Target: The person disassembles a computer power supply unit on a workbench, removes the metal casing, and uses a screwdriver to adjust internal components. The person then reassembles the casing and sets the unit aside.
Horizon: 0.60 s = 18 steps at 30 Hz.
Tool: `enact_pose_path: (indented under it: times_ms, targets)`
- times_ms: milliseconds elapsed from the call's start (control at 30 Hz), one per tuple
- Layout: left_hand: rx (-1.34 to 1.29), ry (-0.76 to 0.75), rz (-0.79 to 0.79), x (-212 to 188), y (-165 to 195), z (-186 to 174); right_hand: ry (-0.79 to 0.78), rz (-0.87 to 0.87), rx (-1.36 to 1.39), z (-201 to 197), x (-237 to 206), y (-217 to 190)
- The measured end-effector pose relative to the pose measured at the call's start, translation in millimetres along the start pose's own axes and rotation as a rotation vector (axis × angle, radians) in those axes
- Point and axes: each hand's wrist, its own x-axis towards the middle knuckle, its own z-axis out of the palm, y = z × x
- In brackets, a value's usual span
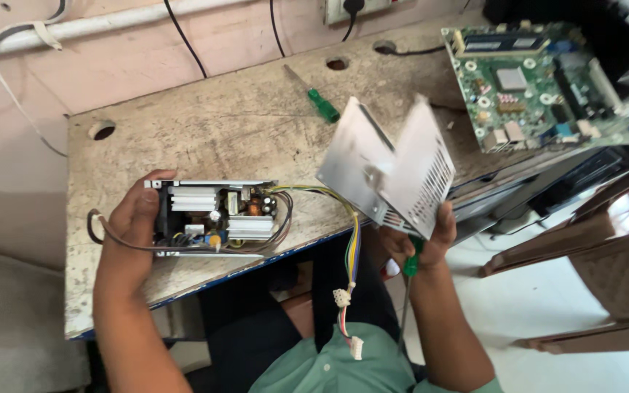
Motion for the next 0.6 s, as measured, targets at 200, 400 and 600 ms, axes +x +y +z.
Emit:
enact_pose_path:
  times_ms: [200, 400, 600]
  targets:
    - [-0.021, 0.0, 0.028, -1.4, 1.1, -3.2, 0.156, 0.107, -0.114, 11.5, 2.2, 0.7]
    - [-0.031, -0.013, 0.022, 0.1, -0.3, -4.9, 0.254, 0.103, -0.215, 30.3, 6.3, 2.8]
    - [-0.046, -0.02, 0.054, 1.2, -4.3, -4.9, 0.323, 0.112, -0.319, 30.7, 6.0, 0.5]
